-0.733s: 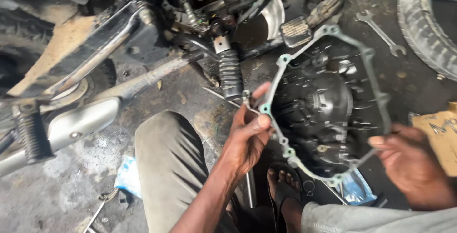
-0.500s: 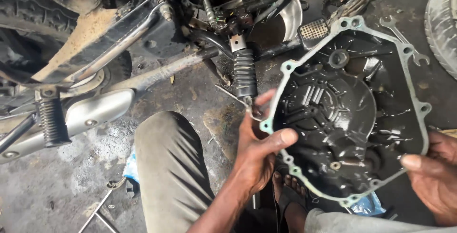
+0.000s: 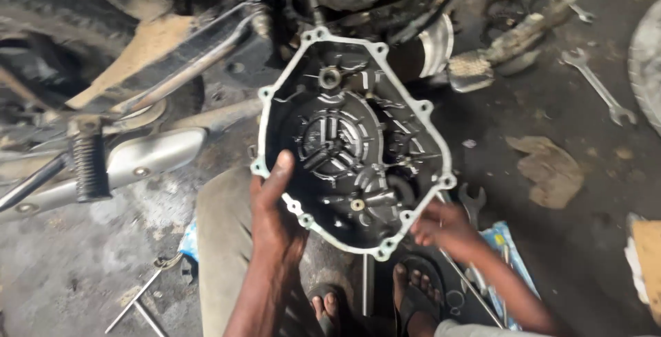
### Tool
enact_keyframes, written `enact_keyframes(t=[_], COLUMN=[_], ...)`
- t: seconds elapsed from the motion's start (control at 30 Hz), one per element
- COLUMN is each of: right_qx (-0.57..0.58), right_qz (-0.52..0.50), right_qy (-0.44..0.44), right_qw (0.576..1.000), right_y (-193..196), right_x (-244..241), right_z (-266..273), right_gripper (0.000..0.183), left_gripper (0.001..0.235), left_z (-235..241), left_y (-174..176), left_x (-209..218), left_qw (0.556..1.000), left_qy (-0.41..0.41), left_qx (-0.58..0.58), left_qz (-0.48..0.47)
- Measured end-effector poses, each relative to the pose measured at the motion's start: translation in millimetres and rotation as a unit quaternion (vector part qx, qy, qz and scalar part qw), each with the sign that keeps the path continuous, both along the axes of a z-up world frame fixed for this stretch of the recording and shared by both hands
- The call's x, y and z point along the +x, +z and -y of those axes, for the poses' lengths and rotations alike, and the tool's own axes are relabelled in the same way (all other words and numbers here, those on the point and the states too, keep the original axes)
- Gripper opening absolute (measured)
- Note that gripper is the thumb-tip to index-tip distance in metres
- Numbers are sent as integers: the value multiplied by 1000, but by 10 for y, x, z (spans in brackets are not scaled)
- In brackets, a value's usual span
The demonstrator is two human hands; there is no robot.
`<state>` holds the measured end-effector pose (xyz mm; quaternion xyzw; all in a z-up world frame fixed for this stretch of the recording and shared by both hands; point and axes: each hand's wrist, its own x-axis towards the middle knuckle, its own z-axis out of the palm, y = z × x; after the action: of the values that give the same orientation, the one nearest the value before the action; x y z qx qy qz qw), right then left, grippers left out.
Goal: Scrape off old gasket material from a motorcycle engine side cover using a metal strip.
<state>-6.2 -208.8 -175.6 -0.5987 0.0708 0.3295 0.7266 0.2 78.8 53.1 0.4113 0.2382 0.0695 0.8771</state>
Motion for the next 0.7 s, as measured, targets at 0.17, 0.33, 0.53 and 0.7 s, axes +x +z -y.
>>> enact_keyframes(t=[0.17,0.33,0.53,0.7], right_qx=[-416,-428,-398,-411], right_qz=[389,488,477,376], right_qy=[202,146,83,134], right_qw=[797,747,779,820], right_y=[-265,-531,142,-121], right_x=[-313,-278,-138,-184], right_z=[-632,-974,-1139,-987], right_gripper=[37,40,41,38], left_gripper=[72,77,85,87], left_z=[-9,-44,-39,-27], left_y=[5,-13,24,-12], left_x=[7,36,49,91], left_qw=[999,998,999,992], left_qy=[34,48,37,46], left_qx=[0,-15,-8,117], left_qz=[-6,-24,-39,34])
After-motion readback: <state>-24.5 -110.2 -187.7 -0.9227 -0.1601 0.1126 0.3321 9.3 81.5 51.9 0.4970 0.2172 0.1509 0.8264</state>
